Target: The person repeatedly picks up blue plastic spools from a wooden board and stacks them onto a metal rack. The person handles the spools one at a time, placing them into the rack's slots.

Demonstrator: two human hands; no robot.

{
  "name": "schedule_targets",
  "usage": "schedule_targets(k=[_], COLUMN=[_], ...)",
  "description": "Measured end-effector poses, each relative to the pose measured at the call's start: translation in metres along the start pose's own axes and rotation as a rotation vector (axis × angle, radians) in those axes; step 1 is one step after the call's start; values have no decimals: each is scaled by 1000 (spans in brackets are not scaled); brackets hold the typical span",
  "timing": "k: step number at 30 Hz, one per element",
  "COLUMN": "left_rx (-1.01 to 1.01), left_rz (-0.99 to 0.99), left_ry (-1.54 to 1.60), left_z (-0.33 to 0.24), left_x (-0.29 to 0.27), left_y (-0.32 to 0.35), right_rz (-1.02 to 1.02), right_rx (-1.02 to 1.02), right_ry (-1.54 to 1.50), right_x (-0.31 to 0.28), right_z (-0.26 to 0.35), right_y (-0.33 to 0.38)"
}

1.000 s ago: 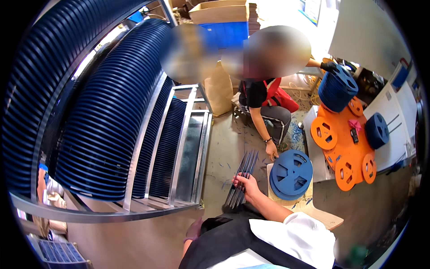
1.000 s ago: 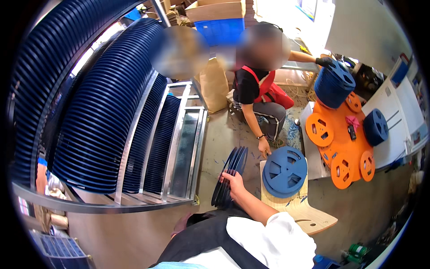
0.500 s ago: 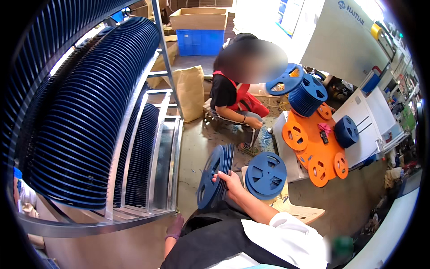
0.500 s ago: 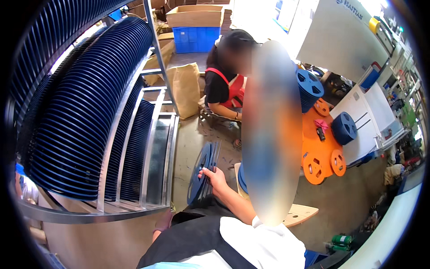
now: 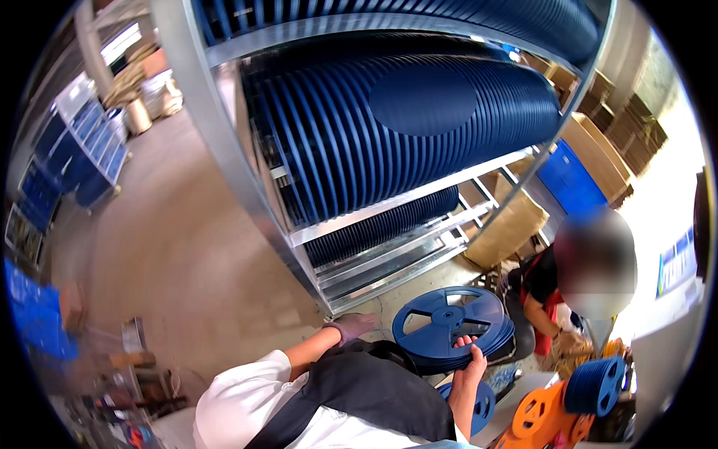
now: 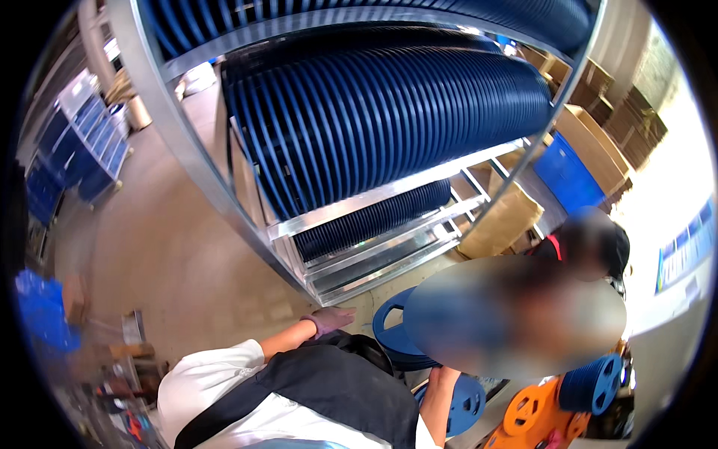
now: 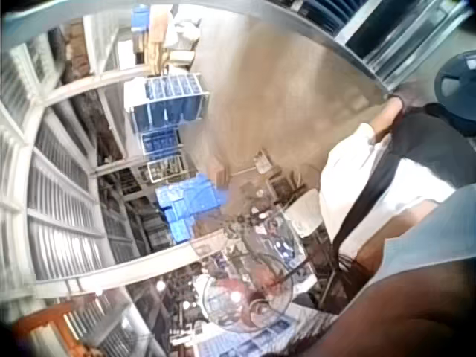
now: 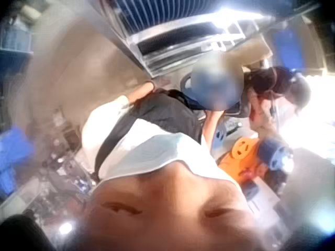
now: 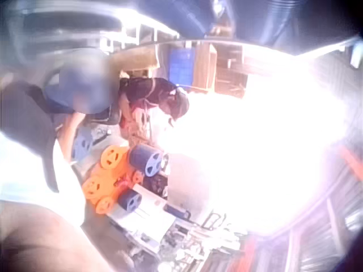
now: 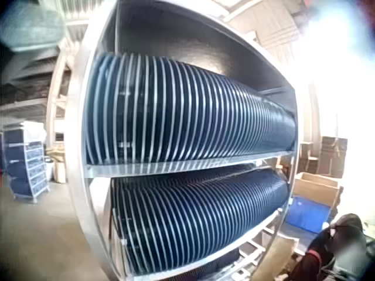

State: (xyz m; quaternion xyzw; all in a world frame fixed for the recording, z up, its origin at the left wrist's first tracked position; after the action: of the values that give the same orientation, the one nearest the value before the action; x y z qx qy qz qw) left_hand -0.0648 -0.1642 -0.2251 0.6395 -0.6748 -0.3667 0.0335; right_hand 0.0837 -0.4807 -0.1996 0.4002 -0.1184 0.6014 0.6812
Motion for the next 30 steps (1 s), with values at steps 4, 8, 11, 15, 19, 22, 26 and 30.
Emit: schedule_targets(k=[4, 8, 11, 15, 19, 22, 26, 30], left_rx=[99, 87, 255, 411, 287, 320, 384, 494], left_rz=[-266, -577, -967, -985, -864, -784, -741, -782], left_ry=[109, 73, -72, 9, 308, 354, 402, 299], left_z=[8, -18, -21, -47, -72, -72, -78, -95], left_x=[-16, -52, -68, -83, -80, -78, -80, -91], left_y=[4, 24, 36, 31, 37, 29, 34, 40], right_rz=[77, 273, 351, 410, 275, 231, 271, 280], right_rx=[50, 96, 89, 162, 148, 141, 154, 146], right_ry=[232, 232, 199, 97, 180, 199, 95, 34], right_x=[52, 88, 109, 142, 132, 112, 81, 69], right_z=[7, 15, 15, 6, 20, 25, 27, 34], right_y=[-1, 13, 24, 36, 42, 42, 44, 49])
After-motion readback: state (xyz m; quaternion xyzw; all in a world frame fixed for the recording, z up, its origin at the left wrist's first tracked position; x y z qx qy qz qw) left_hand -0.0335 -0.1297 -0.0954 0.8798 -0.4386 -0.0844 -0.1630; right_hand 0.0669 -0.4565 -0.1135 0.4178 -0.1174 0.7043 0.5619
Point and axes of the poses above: each hand's wrist, its own y-axis away from the middle knuckle, its own x-axis out of the palm, z = x × y, the point moved 8 cm from there along -y, towards the middle knuckle, and after that the axes turned 3 degrees about y, right-handed, at the moved point
